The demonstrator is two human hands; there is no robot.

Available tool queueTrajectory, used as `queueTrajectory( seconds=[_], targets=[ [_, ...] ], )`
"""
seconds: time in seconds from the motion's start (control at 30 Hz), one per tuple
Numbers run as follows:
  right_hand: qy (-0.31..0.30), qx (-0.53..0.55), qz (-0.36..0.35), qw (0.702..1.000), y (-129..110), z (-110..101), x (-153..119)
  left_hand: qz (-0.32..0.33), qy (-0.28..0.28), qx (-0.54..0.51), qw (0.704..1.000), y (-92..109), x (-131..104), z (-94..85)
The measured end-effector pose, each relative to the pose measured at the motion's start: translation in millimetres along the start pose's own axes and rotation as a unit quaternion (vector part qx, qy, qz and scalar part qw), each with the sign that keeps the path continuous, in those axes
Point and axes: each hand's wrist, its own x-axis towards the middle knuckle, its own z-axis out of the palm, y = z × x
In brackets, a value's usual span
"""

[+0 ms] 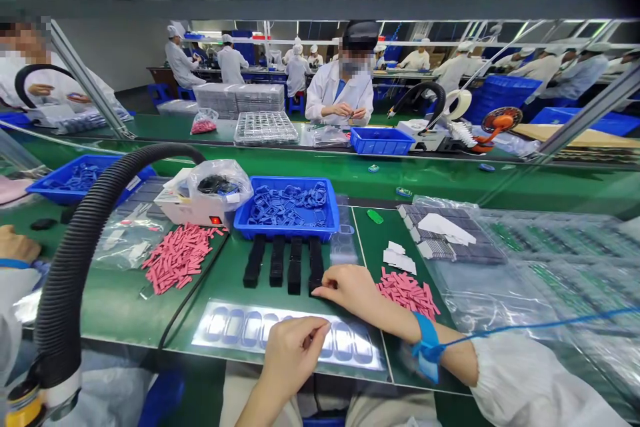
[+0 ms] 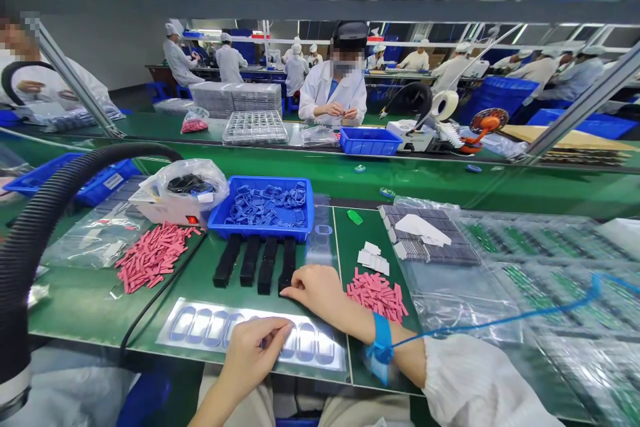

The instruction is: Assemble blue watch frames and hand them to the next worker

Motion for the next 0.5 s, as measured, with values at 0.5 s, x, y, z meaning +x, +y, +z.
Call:
queueTrajectory(
  seconds=[0.5],
  targets=[
    [-0.049,0.057,0.011,0.997,5.2,-6.7,-5.9,-0.019,-0.007,-0.028,0.999,3.4,-0.8,-0.7]
  ],
)
